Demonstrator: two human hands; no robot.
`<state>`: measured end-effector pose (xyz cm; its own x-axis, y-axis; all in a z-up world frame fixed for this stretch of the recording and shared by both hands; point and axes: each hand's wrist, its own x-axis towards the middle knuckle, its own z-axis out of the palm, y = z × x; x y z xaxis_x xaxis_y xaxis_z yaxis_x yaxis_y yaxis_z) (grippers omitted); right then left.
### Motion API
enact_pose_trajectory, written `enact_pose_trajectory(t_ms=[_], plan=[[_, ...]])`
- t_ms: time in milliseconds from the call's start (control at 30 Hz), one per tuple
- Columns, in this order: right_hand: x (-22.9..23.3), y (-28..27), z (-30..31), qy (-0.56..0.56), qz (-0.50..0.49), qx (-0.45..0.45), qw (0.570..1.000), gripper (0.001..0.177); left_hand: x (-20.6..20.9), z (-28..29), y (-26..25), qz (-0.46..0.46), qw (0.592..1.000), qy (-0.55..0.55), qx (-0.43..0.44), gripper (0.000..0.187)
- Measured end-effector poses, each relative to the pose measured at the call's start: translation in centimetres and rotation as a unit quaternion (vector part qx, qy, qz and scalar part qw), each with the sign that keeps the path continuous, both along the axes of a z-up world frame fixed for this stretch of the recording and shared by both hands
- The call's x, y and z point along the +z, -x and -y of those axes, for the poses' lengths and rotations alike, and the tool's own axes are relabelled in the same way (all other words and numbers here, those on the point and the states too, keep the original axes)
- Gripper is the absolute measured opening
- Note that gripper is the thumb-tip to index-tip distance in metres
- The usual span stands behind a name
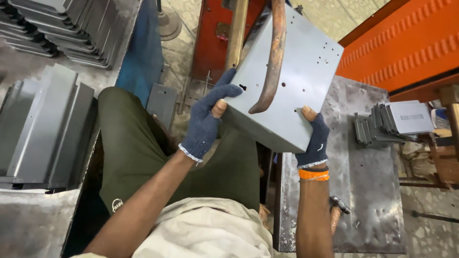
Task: Assembling and spot-welding metal enclosures using industrial machinery and hand tools.
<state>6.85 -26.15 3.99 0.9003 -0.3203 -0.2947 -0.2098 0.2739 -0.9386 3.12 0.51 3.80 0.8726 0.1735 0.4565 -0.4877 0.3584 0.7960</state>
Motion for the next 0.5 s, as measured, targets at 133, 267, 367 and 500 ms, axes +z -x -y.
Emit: enact_pose_trajectory(t_ms=[133,267,367,500], plan=[[1.6,-0.4,-1.9,-0.008,0.032,0.0,0.999,0.046,1.1,0.1,0.9,-0.004,1.0,-0.017,0.016,0.031],[1.1,-1.6,-1.4,0.002,0.04,-0.009,0.999,0.038,0.7,0.3,0.9,0.0,0.999,-0.036,0.033,0.032],[-2.4,-3.3,1.7,0.022,0.052,-0.012,0.998,0.034,0.6,0.8,0.5,0.001,0.999,-0.003,0.038,0.033],[-7.7,-5.6,6.7,0.036,0.094,-0.029,0.995,0.031,0.2,0.7,0.3,-0.011,1.0,-0.02,0.006,0.054]])
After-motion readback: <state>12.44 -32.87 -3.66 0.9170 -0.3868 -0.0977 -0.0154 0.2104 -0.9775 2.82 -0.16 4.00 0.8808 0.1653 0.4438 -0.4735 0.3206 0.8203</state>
